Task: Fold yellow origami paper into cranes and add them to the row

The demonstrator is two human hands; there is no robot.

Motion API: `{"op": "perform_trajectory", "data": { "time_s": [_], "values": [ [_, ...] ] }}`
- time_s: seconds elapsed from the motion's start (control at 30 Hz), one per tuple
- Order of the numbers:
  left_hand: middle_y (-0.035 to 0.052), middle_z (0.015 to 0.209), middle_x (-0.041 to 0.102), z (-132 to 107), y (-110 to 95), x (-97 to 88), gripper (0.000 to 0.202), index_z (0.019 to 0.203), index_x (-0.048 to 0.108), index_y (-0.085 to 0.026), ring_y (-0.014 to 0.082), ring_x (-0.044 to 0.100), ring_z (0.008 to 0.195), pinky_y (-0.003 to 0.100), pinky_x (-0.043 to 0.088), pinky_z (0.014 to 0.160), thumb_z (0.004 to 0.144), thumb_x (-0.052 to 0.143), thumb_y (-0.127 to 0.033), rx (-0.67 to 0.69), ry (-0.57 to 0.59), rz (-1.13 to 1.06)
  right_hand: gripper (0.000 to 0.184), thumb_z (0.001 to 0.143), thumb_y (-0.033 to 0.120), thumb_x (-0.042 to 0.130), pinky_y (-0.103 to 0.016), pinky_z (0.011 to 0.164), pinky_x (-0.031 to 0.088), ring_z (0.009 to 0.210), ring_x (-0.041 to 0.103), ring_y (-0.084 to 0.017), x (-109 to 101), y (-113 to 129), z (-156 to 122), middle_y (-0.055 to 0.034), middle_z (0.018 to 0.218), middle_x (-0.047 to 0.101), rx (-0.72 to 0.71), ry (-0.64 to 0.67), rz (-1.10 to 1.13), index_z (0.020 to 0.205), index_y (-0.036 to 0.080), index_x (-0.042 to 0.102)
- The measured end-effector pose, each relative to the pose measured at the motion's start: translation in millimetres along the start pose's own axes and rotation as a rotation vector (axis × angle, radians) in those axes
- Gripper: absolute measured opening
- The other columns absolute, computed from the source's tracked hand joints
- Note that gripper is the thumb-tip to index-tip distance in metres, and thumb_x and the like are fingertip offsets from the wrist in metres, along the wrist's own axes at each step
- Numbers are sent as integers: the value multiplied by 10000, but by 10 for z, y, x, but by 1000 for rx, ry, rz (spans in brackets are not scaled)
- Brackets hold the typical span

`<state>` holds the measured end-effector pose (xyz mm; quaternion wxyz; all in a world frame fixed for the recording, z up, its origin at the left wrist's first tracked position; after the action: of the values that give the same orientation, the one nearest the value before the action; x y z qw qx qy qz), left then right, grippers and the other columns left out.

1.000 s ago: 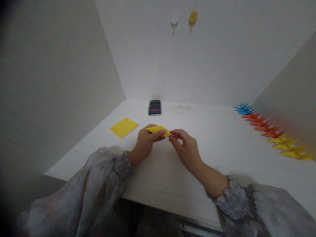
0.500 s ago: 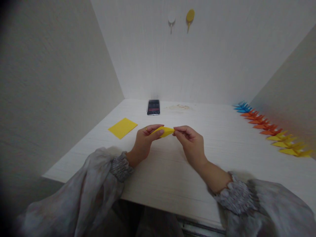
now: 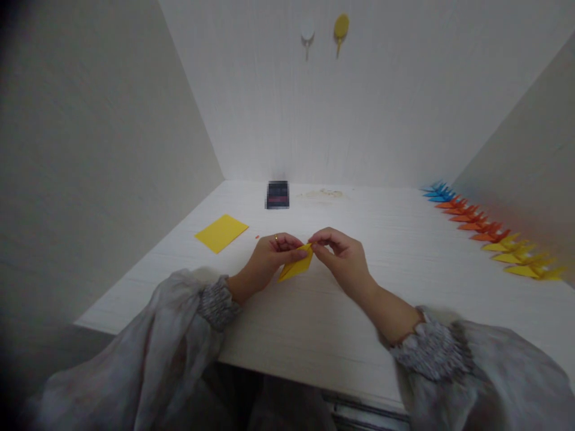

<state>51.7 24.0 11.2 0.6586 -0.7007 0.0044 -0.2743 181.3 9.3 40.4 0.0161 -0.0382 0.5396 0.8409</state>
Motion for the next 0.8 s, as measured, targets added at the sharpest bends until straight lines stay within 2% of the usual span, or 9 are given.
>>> {"op": "perform_trajectory", "data": {
  "time_s": [0.1,0.37,0.5,0.63,0.8],
  "values": [
    [9,668,643,-6,18,9,277,692,595,-112,94,581,604,245,451,614,497,759,-223,-26,21,10,96,665,136,620,-245,618,420,659,531,-108,12,-55,17,17,686,603,79,40,91,697,221,653],
    [8,674,643,-2,13,-18,269,692,591,-118,94,580,613,236,438,611,504,755,-218,-11,-14,36,82,670,158,578,-278,620,438,608,542,-118,5,-84,26,1,640,617,163,-40,221,671,190,654],
    [8,661,634,-3,7,-40,277,693,585,-121,91,572,595,229,431,584,508,752,-241,-10,-47,53,64,697,191,589,-293,642,453,619,551,-120,-35,-84,37,-1,663,623,124,-60,169,713,191,651],
    [5,660,623,-8,-5,-43,277,704,582,-126,87,560,586,224,422,568,530,740,-271,-3,-59,63,73,712,239,609,-314,684,462,692,562,-136,-18,-50,24,-14,748,620,62,-18,40,769,203,637],
    [-1,651,606,4,-28,-48,268,704,571,-129,84,550,588,224,424,573,559,722,-297,67,-65,95,108,725,246,619,-331,718,457,746,542,-146,11,100,13,-19,816,567,-149,9,-262,831,224,610]
  ]
}}
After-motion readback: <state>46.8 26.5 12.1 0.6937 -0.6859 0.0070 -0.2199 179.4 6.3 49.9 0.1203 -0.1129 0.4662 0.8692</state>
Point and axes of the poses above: each hand's wrist, its own z-axis towards the middle knuckle, its own x-axis out of the palm, y = z × x, the point moved 6 cm from there along z, towards the middle knuckle
